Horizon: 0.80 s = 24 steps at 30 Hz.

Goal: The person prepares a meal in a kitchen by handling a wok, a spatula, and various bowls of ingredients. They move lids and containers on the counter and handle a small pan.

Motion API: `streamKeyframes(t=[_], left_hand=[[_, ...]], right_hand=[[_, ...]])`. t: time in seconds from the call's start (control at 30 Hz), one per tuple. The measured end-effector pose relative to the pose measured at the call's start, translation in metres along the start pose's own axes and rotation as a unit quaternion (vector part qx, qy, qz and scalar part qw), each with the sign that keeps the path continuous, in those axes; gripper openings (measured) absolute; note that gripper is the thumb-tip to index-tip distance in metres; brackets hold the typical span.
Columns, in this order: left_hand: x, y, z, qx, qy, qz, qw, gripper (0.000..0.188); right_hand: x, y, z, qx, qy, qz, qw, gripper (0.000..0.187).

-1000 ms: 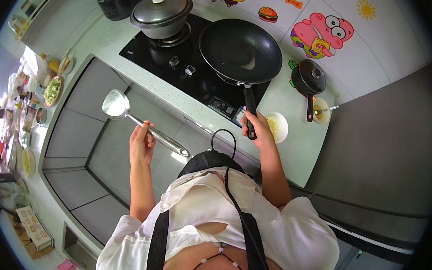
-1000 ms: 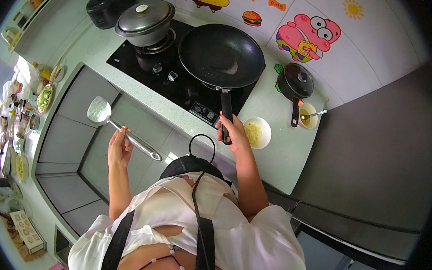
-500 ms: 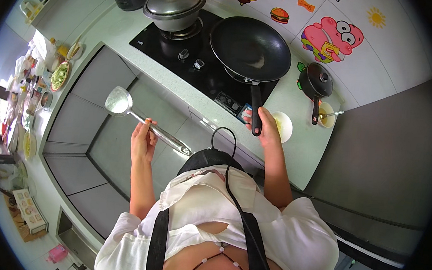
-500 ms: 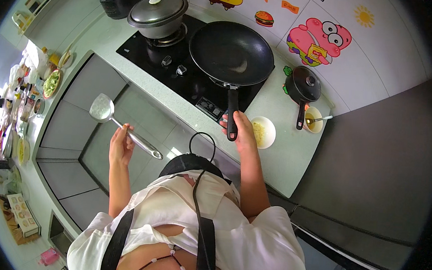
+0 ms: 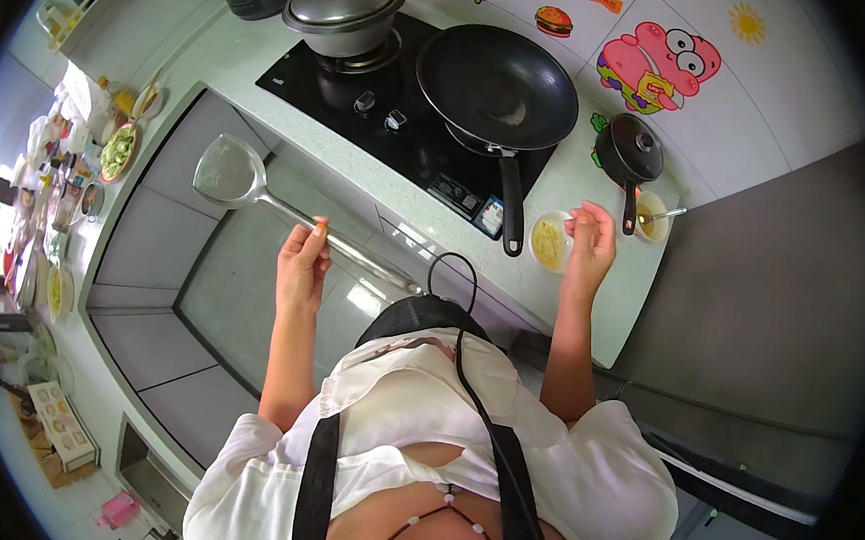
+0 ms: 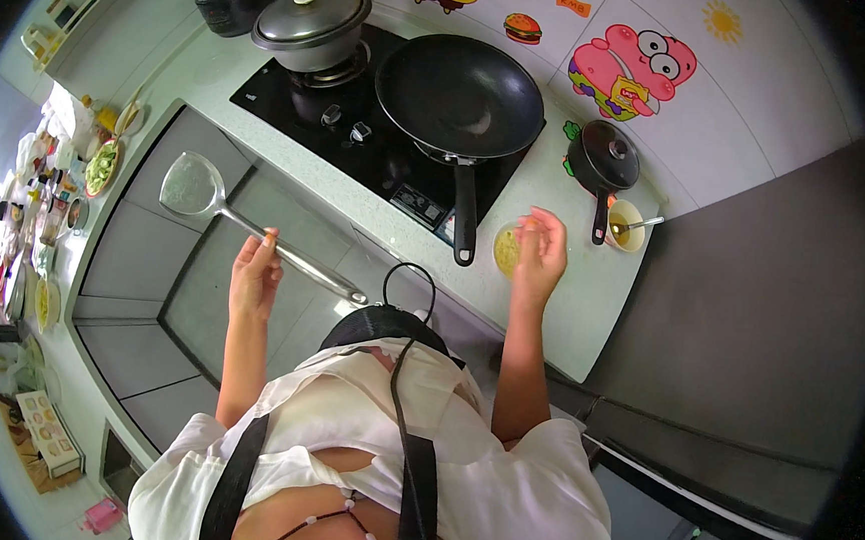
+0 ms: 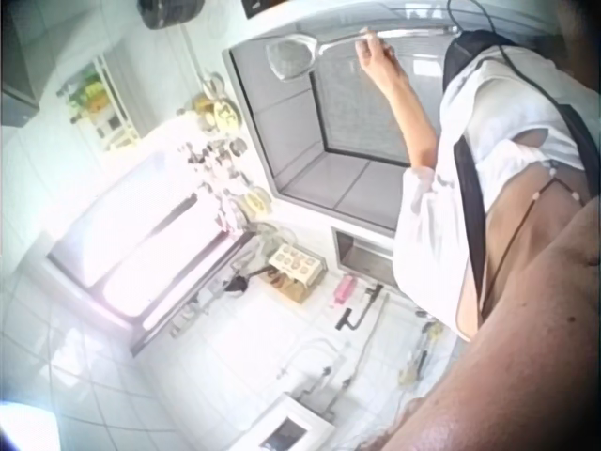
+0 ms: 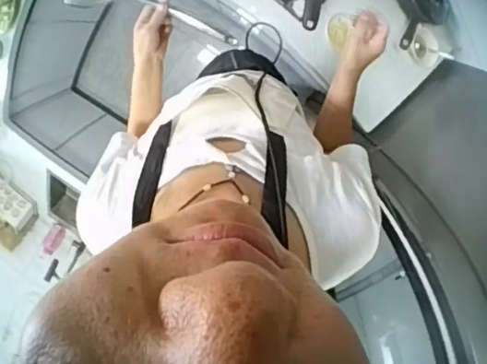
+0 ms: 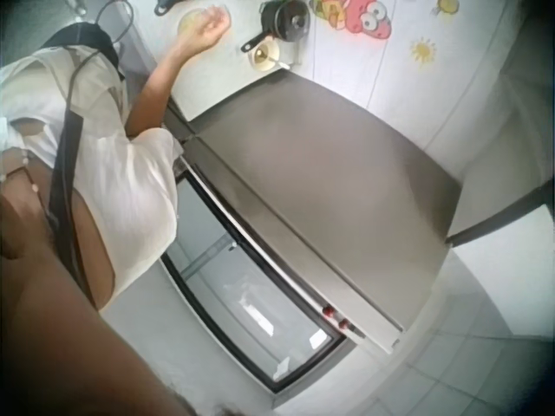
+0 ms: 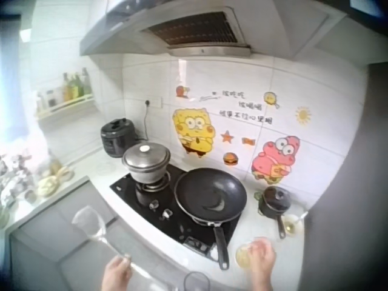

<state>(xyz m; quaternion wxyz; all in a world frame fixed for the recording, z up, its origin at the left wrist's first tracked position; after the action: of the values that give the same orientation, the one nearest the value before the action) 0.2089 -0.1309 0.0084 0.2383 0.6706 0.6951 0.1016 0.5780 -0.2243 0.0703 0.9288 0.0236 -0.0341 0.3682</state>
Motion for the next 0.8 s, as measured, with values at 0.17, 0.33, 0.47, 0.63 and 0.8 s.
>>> streamKeyframes(t=[0.17, 0.33, 0.47, 0.63, 0.8], left_hand=[[-0.008, 0.04, -0.002, 0.048, 0.016, 0.075, 0.996, 0.015], [-0.03, 0.09, -0.002, 0.044, 0.01, 0.153, 0.987, 0.016], [-0.046, 0.114, 0.015, 0.044, -0.005, 0.221, 0.974, 0.018], [-0.07, 0.134, 0.028, 0.1, 0.001, 0.259, 0.961, 0.02], [-0.104, 0.169, 0.046, 0.122, 0.02, 0.307, 0.943, 0.02]], right_hand=[[-0.052, 0.049, 0.02, -0.11, -0.038, 0.156, 0.981, 0.016], [-0.108, 0.083, 0.052, -0.26, -0.135, 0.25, 0.923, 0.032], [-0.12, 0.066, 0.037, -0.257, -0.009, 0.257, 0.931, 0.038], [-0.127, 0.037, 0.028, -0.271, 0.033, 0.267, 0.924, 0.04], [-0.126, 0.002, 0.022, -0.255, -0.007, 0.269, 0.929, 0.03]])
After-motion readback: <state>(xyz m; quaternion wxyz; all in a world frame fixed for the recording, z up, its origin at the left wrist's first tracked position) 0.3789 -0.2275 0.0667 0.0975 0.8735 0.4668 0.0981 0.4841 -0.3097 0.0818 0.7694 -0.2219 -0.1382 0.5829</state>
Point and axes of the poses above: each hand's wrist, its own x-axis towards the middle knuckle, its own y-axis out of the palm, z = x × y, the point moved 7 cm from there along x, towards the middle knuckle, and after that the axes turned 9 degrees about y, right-handed, at the moved point
